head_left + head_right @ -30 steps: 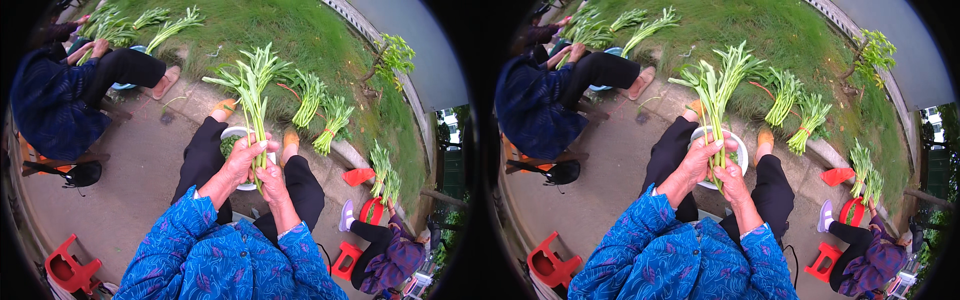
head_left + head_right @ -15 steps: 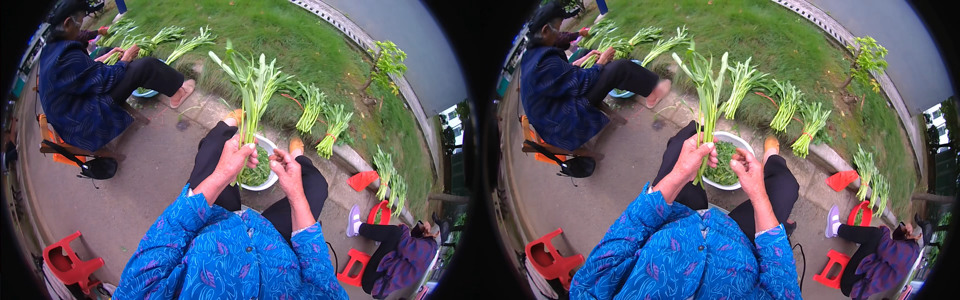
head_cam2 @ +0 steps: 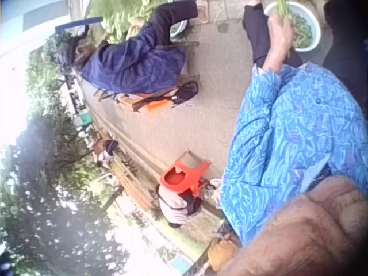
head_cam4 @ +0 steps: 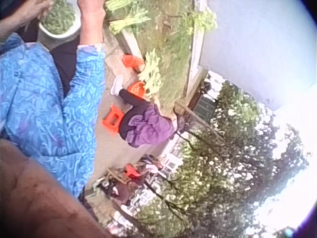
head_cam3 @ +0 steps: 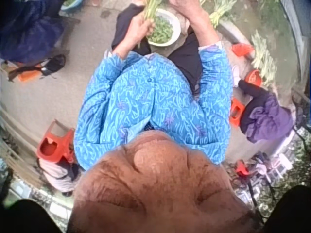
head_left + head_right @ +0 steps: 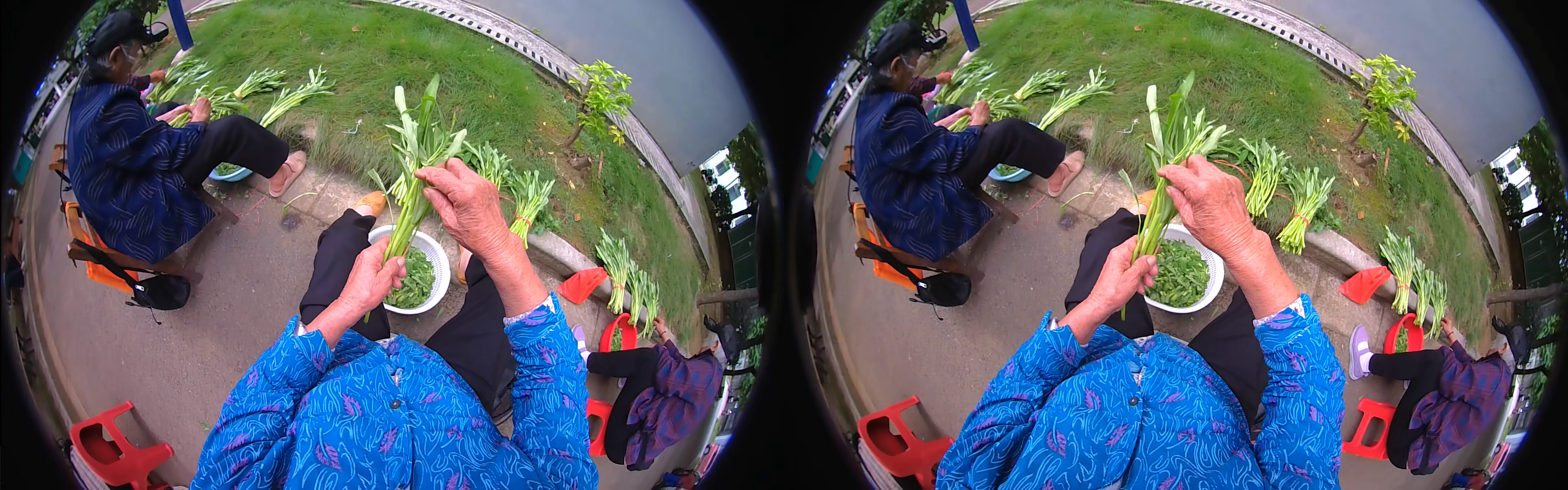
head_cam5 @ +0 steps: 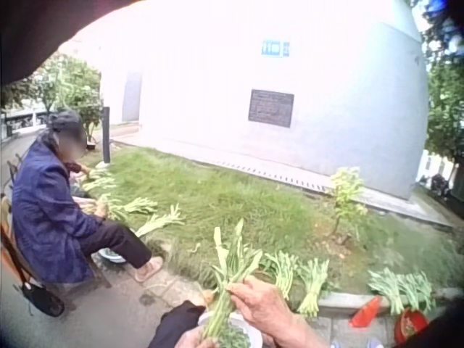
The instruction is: The person picks through bunches of green leafy vegetables, stripping leaves and breaking stalks into a white bowl by hand.
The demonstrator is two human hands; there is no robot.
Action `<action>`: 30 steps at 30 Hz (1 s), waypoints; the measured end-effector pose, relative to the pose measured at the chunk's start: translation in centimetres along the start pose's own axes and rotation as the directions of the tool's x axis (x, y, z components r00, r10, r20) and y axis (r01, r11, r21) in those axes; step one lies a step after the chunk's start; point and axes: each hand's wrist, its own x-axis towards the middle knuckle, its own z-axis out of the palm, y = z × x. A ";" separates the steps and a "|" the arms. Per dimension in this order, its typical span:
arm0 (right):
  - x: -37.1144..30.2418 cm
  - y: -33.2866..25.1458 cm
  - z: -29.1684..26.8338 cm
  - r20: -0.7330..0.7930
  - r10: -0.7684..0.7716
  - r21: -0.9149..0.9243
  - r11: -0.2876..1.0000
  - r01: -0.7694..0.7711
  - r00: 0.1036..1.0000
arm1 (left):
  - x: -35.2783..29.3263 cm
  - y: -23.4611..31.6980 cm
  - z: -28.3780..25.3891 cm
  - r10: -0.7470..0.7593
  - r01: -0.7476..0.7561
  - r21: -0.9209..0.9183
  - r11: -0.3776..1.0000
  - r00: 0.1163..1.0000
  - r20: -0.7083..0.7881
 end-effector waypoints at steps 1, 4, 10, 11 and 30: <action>0.0 -0.1 0.2 -0.063 -0.022 -0.001 1.000 0.022 0.998 | -0.2 0.1 -0.1 0.004 -0.004 0.025 1.000 1.000 -0.012; -0.8 -0.2 0.5 -0.033 -0.045 -0.054 0.998 0.043 0.998 | -1.1 0.7 -0.6 0.003 -0.001 0.049 0.999 0.999 -0.035; -2.7 0.7 2.7 -0.083 -0.137 -0.215 0.970 0.116 0.987 | -3.2 -0.2 -2.2 -0.008 0.011 0.076 0.997 0.999 -0.033; -3.1 1.2 3.1 -0.121 -0.133 -0.218 0.970 0.105 0.984 | -3.7 -0.4 -2.5 -0.011 0.013 0.077 0.997 0.999 -0.033; -14.0 5.5 13.4 0.449 0.689 -0.055 0.657 -0.752 0.569 | -8.0 2.3 -4.0 -0.042 0.030 0.223 0.974 0.998 0.046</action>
